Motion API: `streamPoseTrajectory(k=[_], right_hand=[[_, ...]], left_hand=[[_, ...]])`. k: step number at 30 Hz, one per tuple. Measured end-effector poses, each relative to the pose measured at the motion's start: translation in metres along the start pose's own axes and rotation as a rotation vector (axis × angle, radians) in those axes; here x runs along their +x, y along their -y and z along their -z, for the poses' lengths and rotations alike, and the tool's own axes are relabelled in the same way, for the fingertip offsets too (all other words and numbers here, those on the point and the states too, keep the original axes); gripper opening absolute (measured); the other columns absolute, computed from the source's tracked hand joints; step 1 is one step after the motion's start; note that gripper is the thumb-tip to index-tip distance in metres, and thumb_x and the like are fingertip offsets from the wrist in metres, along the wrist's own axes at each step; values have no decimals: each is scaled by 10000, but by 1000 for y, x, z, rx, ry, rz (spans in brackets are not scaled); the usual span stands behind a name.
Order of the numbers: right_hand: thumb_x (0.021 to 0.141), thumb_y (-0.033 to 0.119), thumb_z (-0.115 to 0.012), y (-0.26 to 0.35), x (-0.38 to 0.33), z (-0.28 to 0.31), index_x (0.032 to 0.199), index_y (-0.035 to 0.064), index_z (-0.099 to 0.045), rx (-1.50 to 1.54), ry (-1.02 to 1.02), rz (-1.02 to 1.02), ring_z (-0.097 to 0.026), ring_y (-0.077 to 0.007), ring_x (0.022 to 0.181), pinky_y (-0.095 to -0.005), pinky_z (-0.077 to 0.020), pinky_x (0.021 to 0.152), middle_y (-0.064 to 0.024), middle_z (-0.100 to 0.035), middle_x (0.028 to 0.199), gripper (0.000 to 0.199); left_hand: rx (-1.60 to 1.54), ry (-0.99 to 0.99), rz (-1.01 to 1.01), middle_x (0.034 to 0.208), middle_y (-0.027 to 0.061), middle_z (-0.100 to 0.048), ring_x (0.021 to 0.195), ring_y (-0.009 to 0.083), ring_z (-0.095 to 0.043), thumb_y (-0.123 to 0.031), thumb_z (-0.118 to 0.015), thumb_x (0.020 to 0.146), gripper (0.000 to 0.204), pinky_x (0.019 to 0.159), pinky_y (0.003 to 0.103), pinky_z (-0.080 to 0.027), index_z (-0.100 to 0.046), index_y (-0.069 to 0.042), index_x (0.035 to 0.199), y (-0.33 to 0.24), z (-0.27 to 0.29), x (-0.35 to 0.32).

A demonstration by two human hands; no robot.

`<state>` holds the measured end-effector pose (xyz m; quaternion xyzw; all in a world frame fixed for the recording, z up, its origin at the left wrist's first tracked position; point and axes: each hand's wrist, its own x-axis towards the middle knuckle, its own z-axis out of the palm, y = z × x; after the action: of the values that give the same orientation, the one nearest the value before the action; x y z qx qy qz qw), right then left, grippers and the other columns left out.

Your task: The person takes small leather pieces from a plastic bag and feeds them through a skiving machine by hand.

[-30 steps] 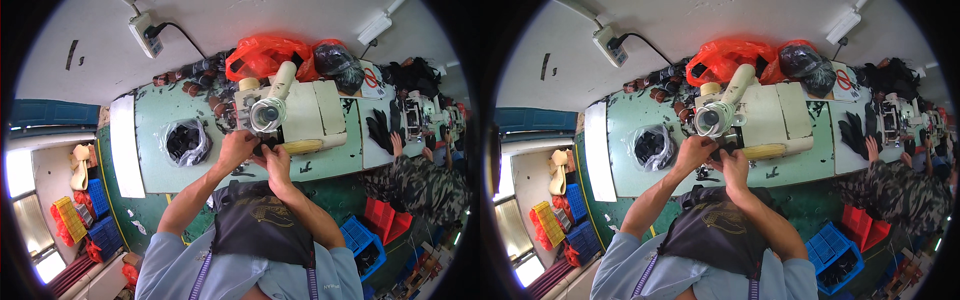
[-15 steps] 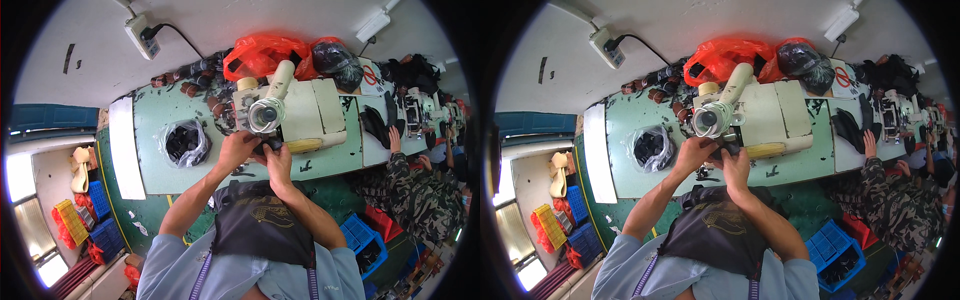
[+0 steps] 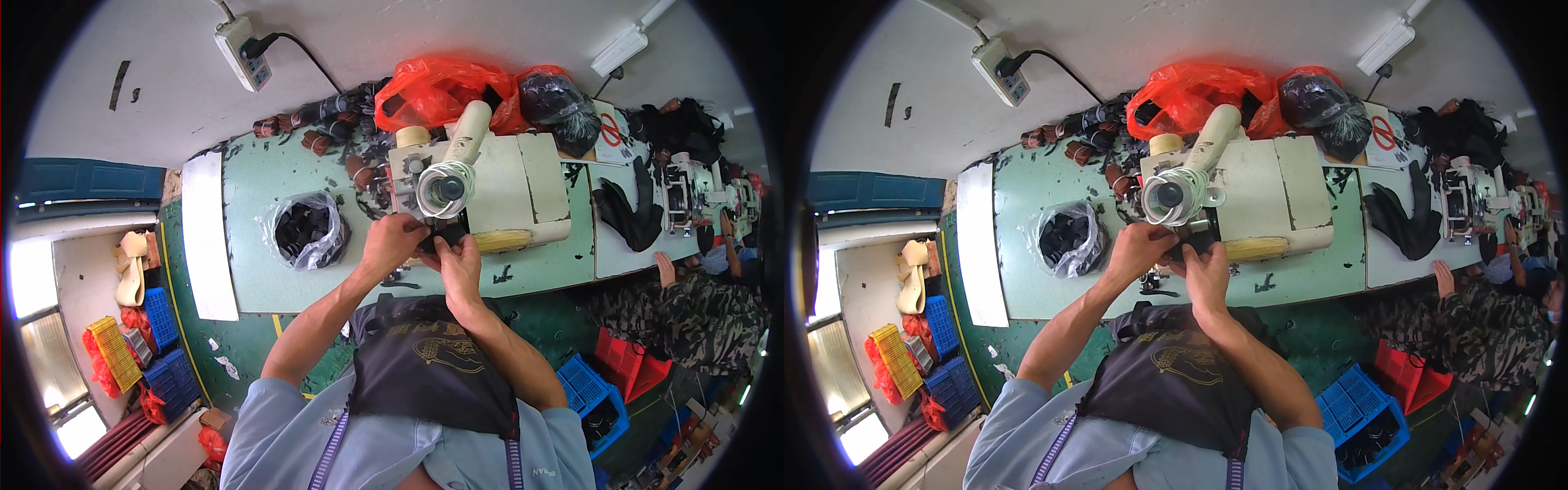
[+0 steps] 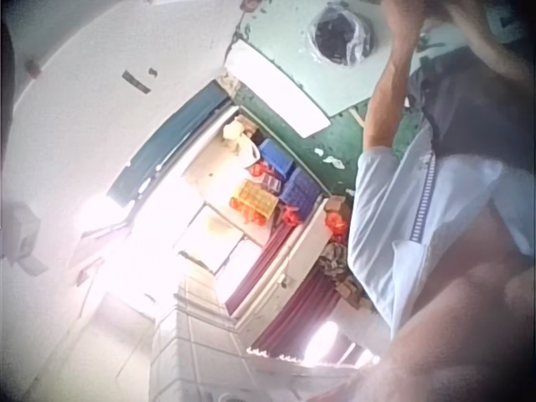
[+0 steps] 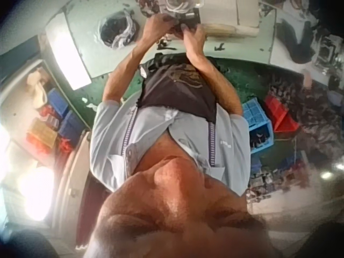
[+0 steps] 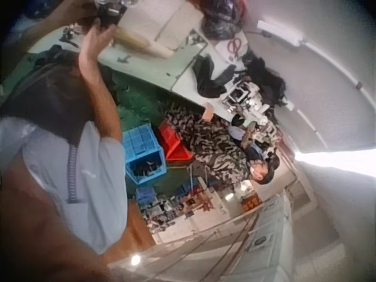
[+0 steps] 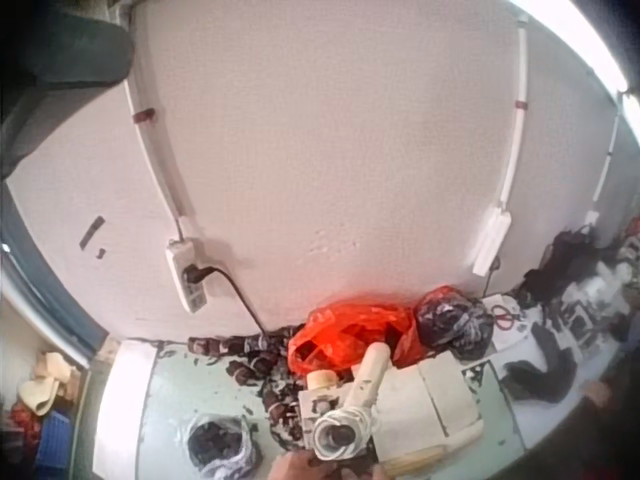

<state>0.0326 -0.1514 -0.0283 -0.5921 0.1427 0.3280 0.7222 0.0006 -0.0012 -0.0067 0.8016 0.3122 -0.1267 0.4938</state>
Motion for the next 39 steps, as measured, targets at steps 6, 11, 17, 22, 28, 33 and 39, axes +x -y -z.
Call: streamPoseTrajectory(k=[6, 11, 17, 22, 28, 33, 39], right_hand=[[998, 16, -569, 0, -2, -4, 1123, -50, -399, 14, 19, 10, -717, -230, 909, -341, -658, 784, -201, -649, 1084, 221], [997, 17, -569, -2, 0, -2, 1137, -52, -394, 5, 17, -7, -713, -238, 937, -348, -658, 809, -203, -640, 1100, 234], [999, 12, -559, 3, 0, -3, 1157, -55, -389, -5, 14, -40, -705, -240, 956, -356, -657, 822, -204, -623, 1116, 242], [1008, 7, -539, 4, -1, -2, 1165, -50, -391, 15, 36, -52, -704, -241, 957, -355, -655, 831, -205, -619, 1124, 224], [1001, -33, -515, 10, -10, -2, 1158, -11, -425, 111, 78, -45, -687, -213, 992, -356, -654, 831, -153, -611, 1157, 183], [980, 40, -612, 7, -15, 8, 1119, 37, -509, 42, 70, -35, -695, -200, 980, -350, -637, 846, -105, -639, 1126, 173], [968, 13, -618, 18, -22, 21, 1089, 27, -501, 44, 94, -55, -687, -179, 915, -327, -636, 736, -93, -642, 1067, 169]], left_hand=[[-244, 50, 22, 852, 143, -771, 718, 192, -761, -195, -732, 867, 272, 693, 304, -588, -760, 21, 1029, 11, 4, -4], [-44, 7, 48, 738, 108, -752, 666, 193, -749, -252, -724, 876, 261, 672, 323, -581, -767, -9, 962, 3, 1, -2], [2, -30, 15, 692, 88, -737, 639, 190, -738, -265, -722, 890, 240, 660, 335, -574, -766, -31, 920, 3, -2, 0], [-115, -4, 16, 772, 112, -754, 656, 191, -743, -236, -719, 902, 234, 657, 330, -575, -747, -6, 939, 13, -5, 0], [-419, 111, 55, 827, 113, -732, 687, 173, -731, -143, -676, 956, 210, 598, 291, -580, -675, 40, 1058, 27, -3, -9], [-612, 105, 114, 800, 84, -692, 694, 182, -715, -98, -628, 991, 154, 592, 297, -596, -640, 46, 1044, 30, -6, -23], [-85, 242, 237, 898, 138, -731, 726, 159, -718, -133, -640, 981, 210, 669, 327, -593, -654, 49, 1084, 60, 36, -66]])
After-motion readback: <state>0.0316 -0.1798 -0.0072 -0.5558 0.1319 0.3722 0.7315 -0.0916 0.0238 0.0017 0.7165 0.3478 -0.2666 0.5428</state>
